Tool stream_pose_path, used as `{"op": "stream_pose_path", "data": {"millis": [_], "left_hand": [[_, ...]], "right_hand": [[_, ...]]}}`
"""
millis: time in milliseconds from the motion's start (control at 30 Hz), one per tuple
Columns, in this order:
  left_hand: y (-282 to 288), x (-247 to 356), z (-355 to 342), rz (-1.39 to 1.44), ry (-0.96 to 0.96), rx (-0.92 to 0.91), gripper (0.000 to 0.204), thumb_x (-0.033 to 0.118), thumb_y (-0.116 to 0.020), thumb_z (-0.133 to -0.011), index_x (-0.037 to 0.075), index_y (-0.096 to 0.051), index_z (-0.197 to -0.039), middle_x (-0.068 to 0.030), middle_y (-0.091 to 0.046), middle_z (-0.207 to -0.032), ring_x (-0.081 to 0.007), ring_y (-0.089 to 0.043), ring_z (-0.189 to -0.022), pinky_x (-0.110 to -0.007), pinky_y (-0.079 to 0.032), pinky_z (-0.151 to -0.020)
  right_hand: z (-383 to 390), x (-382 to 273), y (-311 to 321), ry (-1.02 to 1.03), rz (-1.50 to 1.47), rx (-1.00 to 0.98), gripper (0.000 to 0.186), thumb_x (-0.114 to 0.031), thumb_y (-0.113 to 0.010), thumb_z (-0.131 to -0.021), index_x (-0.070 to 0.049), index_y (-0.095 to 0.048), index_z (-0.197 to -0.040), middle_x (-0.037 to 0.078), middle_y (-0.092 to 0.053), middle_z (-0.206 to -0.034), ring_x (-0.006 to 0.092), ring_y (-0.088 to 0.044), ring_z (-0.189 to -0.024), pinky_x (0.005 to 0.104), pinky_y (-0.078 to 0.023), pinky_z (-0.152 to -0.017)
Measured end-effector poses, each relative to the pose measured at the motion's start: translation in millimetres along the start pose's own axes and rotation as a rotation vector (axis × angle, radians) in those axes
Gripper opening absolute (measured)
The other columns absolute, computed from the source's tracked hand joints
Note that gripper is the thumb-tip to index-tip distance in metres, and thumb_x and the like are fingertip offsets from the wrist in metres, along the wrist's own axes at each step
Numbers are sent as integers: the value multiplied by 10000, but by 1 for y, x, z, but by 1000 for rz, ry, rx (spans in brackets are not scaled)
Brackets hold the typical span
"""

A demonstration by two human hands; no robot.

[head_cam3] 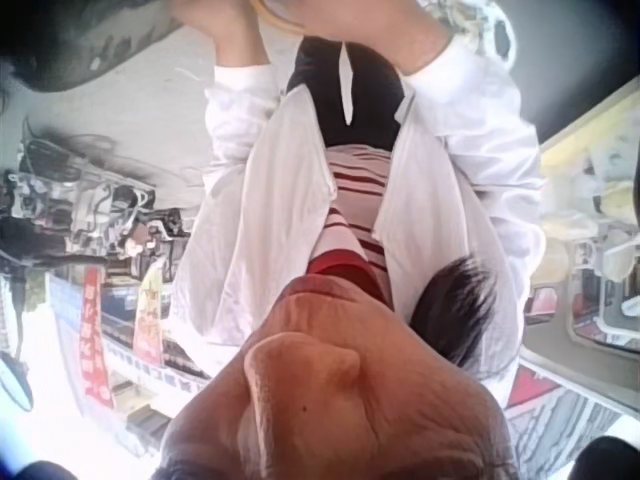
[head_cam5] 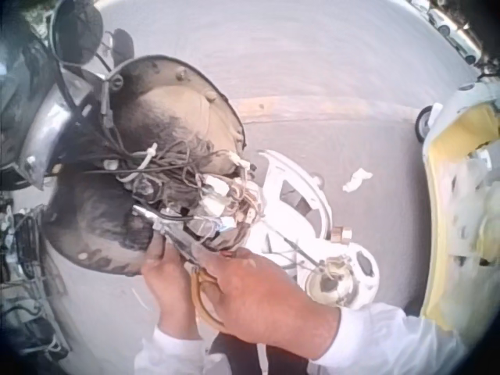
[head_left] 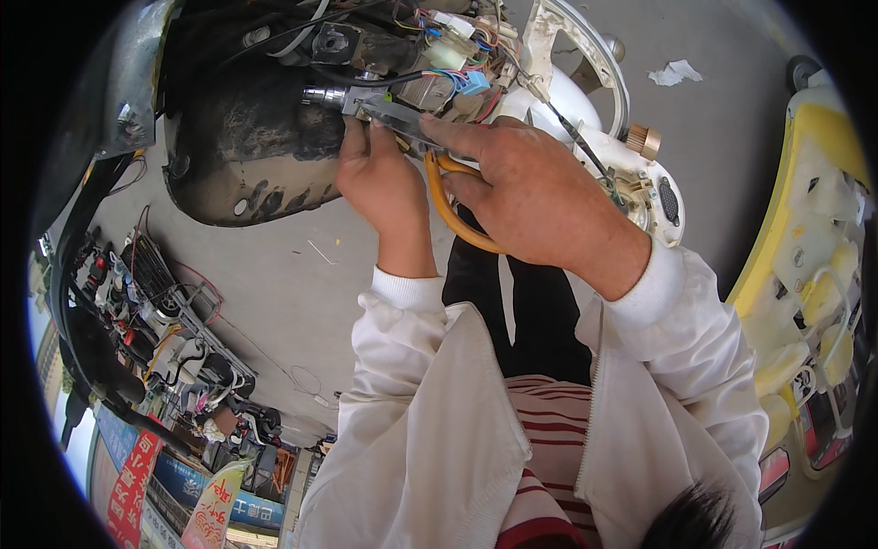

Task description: The person repairs a white scooter by cutting wires with scissors and manipulating the wiring near the handlebars. They use a screwdriver to adjust components under the front fairing and continue working on the electrical connections throughout the clip.

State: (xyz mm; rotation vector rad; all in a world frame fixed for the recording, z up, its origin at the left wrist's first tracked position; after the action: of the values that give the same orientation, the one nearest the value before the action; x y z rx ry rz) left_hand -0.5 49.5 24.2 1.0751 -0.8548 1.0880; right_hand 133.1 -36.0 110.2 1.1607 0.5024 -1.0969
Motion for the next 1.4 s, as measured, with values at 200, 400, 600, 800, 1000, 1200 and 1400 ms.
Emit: {"op": "stream_pose_path", "data": {"millis": [200,400,600,800,1000,1200,1400], "left_hand": [[1,-4,0,55,-18,21,317,51,-528,-921,-97,-582,-1196,-86,-683,-915,-90,-568,-750,-240,-467,-672],[1,-5,-1,77,-12,8,351,53,-538,-919,-89,-563,-1239,-77,-685,-895,-79,-562,-722,-229,-461,-639],[1,-4,0,79,-19,17,344,50,-545,-918,-95,-567,-1229,-48,-670,-833,-51,-529,-666,-215,-423,-570],[-3,1,2,117,8,-12,343,48,-543,-919,-90,-569,-1232,-30,-638,-773,-62,-535,-642,-214,-424,-567],[-3,-1,2,156,32,22,335,58,-541,-917,-89,-577,-1215,-30,-635,-763,-80,-546,-632,-224,-415,-557],[-2,6,3,38,23,-52,275,60,-510,-945,-110,-581,-1148,-69,-632,-861,-106,-571,-706,-231,-455,-594],[-2,4,2,70,11,-53,244,67,-499,-945,-102,-602,-1089,-73,-640,-859,-111,-576,-711,-235,-456,-601]], "right_hand": [[2,-8,2,77,170,77,391,-84,-612,-836,-60,-613,-1226,190,-656,-942,341,-623,-840,400,-510,-759],[-2,10,-6,-31,-188,-12,387,-102,-617,-866,-63,-611,-1251,191,-669,-848,256,-572,-625,313,-493,-688],[-1,6,0,34,-147,1,414,-80,-605,-848,-71,-602,-1262,179,-662,-873,277,-586,-621,319,-500,-686],[16,0,2,94,384,160,476,-50,-611,-787,-115,-604,-1258,130,-599,-979,297,-625,-674,355,-523,-643],[14,-10,0,167,657,200,496,-62,-634,-740,-146,-629,-1229,101,-578,-1007,206,-621,-657,308,-519,-572],[16,-11,-7,252,784,258,485,-100,-649,-719,-165,-649,-1199,58,-560,-1074,166,-601,-635,287,-498,-551],[11,-12,-8,296,838,265,457,-121,-640,-728,-169,-658,-1181,52,-567,-1077,165,-592,-628,281,-492,-555]]}}
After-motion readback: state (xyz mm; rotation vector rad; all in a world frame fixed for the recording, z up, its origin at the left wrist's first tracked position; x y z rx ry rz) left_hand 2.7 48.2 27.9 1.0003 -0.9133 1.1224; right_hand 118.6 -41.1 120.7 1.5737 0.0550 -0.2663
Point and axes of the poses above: each hand's wrist, its own z-axis away from the middle knuckle, its own y-axis out of the back of the hand, x = y × z, the point moved 5 cm from there along -z, towards the middle knuckle
